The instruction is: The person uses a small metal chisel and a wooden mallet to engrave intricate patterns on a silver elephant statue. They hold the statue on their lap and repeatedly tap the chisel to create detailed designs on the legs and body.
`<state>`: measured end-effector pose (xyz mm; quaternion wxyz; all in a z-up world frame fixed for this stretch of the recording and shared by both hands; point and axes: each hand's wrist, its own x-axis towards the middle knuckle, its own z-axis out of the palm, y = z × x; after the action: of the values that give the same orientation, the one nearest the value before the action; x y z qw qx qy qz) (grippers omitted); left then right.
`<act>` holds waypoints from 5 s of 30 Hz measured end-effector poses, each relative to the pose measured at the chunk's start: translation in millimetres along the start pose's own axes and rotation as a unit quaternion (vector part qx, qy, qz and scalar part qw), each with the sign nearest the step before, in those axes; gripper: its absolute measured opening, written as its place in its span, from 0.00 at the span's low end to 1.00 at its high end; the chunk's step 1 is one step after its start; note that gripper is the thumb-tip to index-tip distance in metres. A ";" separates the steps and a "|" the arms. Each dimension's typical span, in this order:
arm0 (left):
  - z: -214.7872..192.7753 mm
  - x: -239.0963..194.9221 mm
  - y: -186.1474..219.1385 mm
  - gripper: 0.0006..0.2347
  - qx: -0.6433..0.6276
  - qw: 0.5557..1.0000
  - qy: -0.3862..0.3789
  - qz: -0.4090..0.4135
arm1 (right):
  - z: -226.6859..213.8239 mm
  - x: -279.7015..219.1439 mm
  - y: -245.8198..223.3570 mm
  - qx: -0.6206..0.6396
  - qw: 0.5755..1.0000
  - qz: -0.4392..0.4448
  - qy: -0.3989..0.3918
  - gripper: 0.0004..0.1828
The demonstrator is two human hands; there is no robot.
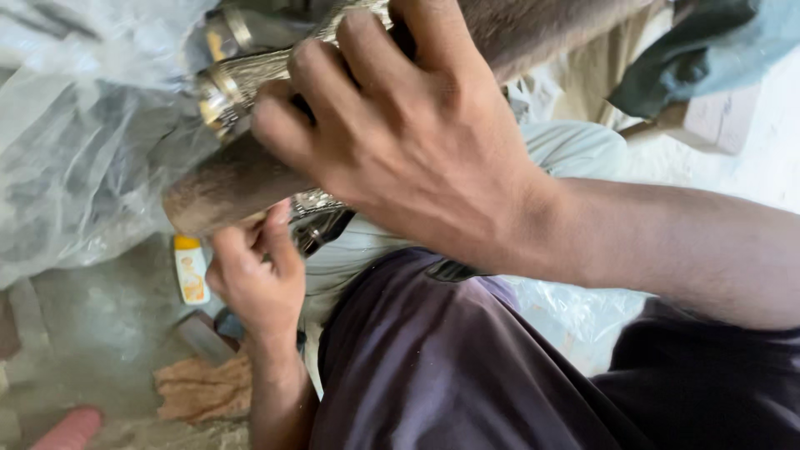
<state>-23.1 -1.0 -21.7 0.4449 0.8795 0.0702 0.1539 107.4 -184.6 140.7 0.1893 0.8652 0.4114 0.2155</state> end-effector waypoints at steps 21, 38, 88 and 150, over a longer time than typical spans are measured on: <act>176.6 56.6 159.5 0.15 -0.099 0.823 -0.558 0.046 | 56.6 -381.5 -38.9 0.441 0.430 0.767 -0.179 0.26; 286.7 64.2 184.9 0.17 0.017 0.607 -0.787 0.110 | 71.7 -430.9 -72.1 0.524 0.363 0.766 -0.083 0.30; 218.9 57.5 149.0 0.17 -0.056 0.670 -0.704 0.227 | 41.2 -367.4 -39.6 0.352 0.632 0.690 -0.021 0.21; 239.5 53.1 166.8 0.13 0.040 0.723 -0.676 0.141 | 106.5 -399.4 -1.0 0.467 0.611 0.603 -0.212 0.21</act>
<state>104.6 -268.6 -9.9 0.3124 0.7669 -0.3681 -0.4228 -64.1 -516.9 -35.4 -0.3311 0.9108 -0.2100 -0.1296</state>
